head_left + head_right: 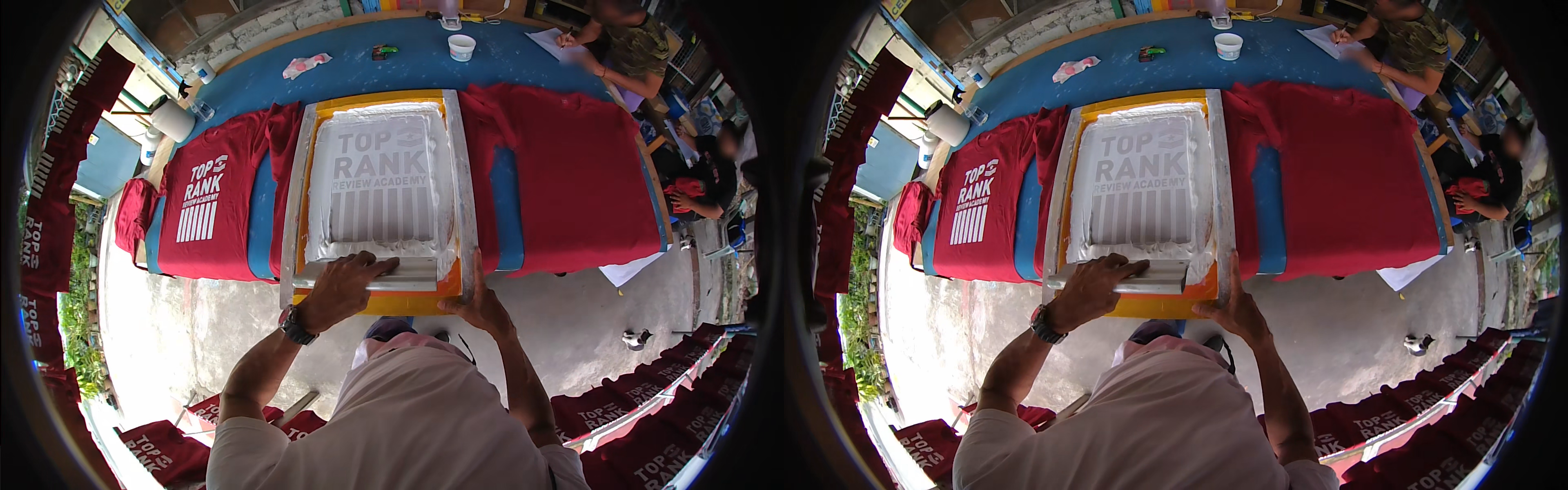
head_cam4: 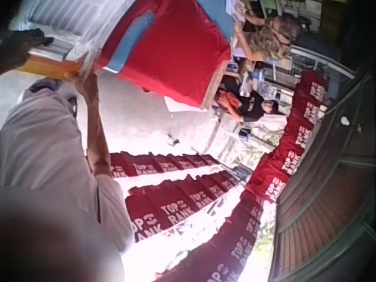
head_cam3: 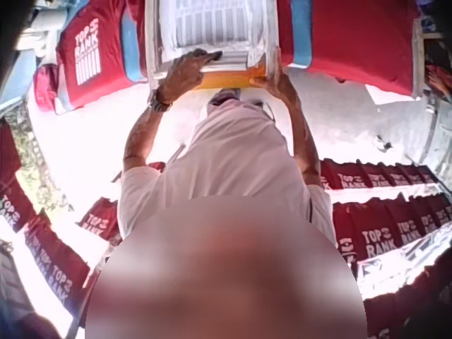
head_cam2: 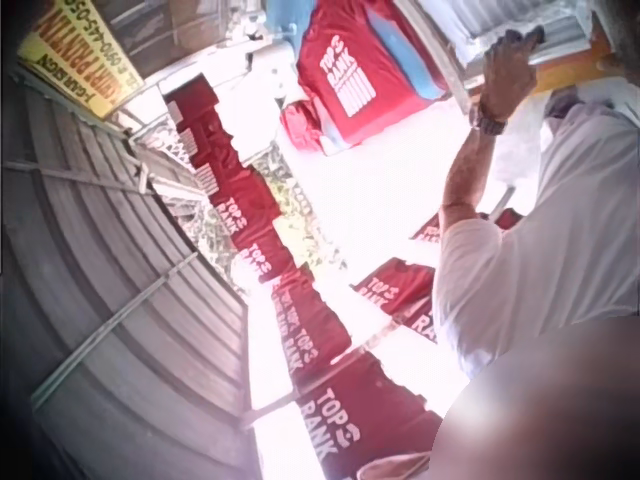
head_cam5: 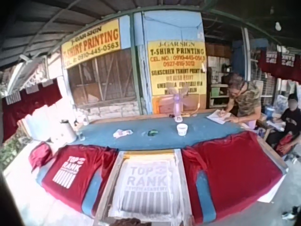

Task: The person uses a squeegee to spread white ink across a screen printing frame placed over a red t-shirt. They repeatedly pull the squeegee to ensure even coverage, then lift the frame to reveal the printed design. The person briefly sprays the screen with a spray bottle before continuing to print another shirt.

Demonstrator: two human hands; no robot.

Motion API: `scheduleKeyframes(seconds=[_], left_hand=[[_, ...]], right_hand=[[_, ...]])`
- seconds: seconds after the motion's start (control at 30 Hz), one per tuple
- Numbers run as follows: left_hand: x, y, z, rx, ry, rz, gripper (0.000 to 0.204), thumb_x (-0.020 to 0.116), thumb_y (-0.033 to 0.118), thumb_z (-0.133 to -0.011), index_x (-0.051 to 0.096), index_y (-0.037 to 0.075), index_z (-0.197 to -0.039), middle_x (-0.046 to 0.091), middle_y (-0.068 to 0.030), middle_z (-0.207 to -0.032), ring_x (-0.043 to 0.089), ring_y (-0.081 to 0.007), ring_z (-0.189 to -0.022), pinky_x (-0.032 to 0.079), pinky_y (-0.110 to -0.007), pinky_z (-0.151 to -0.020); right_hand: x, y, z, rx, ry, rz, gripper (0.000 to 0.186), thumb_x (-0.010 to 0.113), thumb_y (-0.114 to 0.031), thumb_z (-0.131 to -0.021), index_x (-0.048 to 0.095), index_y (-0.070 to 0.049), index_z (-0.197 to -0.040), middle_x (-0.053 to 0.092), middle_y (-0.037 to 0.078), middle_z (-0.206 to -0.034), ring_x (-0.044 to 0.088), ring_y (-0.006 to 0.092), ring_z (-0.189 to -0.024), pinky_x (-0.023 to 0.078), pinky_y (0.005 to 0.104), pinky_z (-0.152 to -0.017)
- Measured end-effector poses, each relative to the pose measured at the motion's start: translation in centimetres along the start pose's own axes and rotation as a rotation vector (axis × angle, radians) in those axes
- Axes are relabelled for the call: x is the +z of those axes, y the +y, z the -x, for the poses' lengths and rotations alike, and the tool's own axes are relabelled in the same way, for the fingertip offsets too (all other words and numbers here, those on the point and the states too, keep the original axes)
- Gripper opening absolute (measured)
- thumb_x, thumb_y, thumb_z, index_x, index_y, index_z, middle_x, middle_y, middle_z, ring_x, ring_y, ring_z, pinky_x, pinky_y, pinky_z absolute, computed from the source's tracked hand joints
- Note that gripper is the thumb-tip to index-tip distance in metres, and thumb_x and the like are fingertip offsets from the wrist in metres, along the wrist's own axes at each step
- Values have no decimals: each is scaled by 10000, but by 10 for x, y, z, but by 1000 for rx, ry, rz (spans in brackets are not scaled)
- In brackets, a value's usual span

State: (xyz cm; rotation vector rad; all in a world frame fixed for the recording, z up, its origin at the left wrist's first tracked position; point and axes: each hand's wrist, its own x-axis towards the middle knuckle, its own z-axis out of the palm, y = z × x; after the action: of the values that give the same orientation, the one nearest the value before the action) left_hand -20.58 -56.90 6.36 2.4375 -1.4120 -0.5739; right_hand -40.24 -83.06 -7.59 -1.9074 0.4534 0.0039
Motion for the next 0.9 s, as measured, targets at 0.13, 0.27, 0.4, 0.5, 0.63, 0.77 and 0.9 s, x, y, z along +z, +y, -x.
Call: scheduleKeyframes(seconds=[0.13, 0.27, 0.4, 0.5, 0.63, 0.77, 0.9], left_hand=[[33, 8, 12, 19, 100, -57, 716, 624, -54, -867, 640, 187, -1540, 627, -145, -1231, 671, -371, -1128, 572, -517, -977], [59, 7, 18, 7, 209, -96, 661, 651, -13, -901, 647, 192, -1529, 609, -165, -1272, 640, -386, -1200, 552, -507, -1018], [81, 5, 16, 13, 313, -108, 760, 708, -21, -842, 624, 210, -1561, 590, -204, -1377, 588, -414, -1330, 502, -527, -1134], [89, 1, 8, 3, 352, -119, 800, 729, -31, -820, 611, 216, -1572, 573, -213, -1411, 563, -423, -1368, 486, -544, -1154], [86, -18, -21, -8, 367, -163, 792, 728, -37, -828, 610, 217, -1569, 564, -218, -1428, 549, -430, -1389, 469, -551, -1174], [68, -58, -84, 32, 422, -172, 779, 683, -51, -846, 595, 198, -1579, 575, -220, -1387, 564, -417, -1350, 443, -547, -1187], [34, -111, -168, 88, 490, -204, 645, 681, -29, -916, 634, 189, -1521, 616, -173, -1274, 612, -364, -1266, 476, -522, -1119]], right_hand=[[-3, -12, 2, 130, -35, 12, 1492, 984, -370, -815, -129, -77, -1764, 592, 346, -1560, 621, 477, -1425, 518, 486, -1183], [-3, -19, 1, 159, -49, 28, 1480, 977, -360, -808, -116, -84, -1767, 563, 349, -1587, 629, 487, -1409, 534, 500, -1162], [-5, -21, 1, 203, -44, 20, 1468, 977, -373, -792, -76, -80, -1773, 518, 347, -1628, 620, 501, -1412, 537, 498, -1160], [-5, -25, 0, 184, -33, 16, 1446, 970, -365, -794, -54, -72, -1773, 510, 334, -1641, 615, 503, -1417, 532, 493, -1169], [-7, -30, 1, 161, -27, 34, 1431, 963, -366, -809, -53, -60, -1769, 498, 343, -1646, 607, 504, -1425, 545, 508, -1155], [-6, -28, 2, 150, -26, 8, 1440, 974, -418, -828, -57, -43, -1761, 585, 383, -1535, 669, 524, -1325, 598, 555, -1068], [-4, -22, 3, 115, -10, 29, 1462, 958, -538, -826, -37, 15, -1744, 636, 400, -1446, 696, 546, -1245, 645, 557, -965]])
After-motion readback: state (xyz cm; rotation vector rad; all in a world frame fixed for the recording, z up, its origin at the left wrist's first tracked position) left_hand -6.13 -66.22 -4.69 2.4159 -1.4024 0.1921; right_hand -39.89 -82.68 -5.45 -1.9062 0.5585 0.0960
